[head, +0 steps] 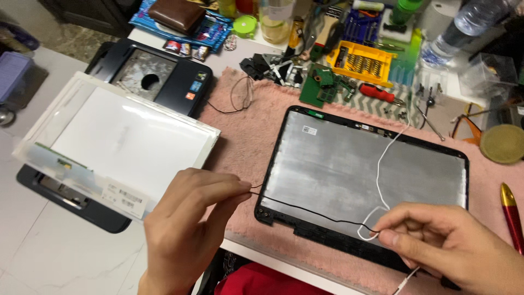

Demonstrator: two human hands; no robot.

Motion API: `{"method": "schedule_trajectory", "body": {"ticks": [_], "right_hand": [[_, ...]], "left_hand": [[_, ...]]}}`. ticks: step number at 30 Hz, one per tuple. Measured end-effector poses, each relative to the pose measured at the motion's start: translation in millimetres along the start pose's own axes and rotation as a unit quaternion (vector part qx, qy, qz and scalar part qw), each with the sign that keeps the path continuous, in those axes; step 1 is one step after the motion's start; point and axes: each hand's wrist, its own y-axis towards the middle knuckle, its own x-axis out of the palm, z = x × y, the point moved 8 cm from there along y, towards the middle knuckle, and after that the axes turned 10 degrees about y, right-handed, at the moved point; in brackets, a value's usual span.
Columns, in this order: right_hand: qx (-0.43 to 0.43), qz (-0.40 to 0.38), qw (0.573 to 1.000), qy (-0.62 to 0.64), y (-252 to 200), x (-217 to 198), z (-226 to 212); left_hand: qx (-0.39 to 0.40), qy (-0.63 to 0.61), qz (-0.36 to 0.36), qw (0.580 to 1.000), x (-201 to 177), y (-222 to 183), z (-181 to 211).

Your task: The person aligns and routes internal wires along the edges of a laptop display panel and then uses a brush to clean the surface of the screen area.

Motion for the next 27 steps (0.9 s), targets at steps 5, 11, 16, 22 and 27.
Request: {"method": "schedule_trajectory", "body": {"ticks": [5,11,16,22,27], "right_hand": [[-0.128,-0.016,0.99,0.058,-11,-17,7],[-0.312,-0.246,0.896,0.2,-19,-54,-19],[-0.391,-0.283,0.835,0.265,-18,-89,2],[-0.058,0.064,0.971,0.224,19,-72,52],[0.079,0.058,0.98,0.172,18,-1,28]], "left_hand": [[0.05,0.06,-0.063,0.995,17,-7,-5],[-0.036,0.103,-0.163,0.981,66,-33,-40],[-0.144,0.146,-0.272,0.94,93,-52,-75],[-0.123,0.044,-0.184,0.974,83,-24,-59],[-0.165,0.018,-0.04,0.985,66,9,-63]]}}
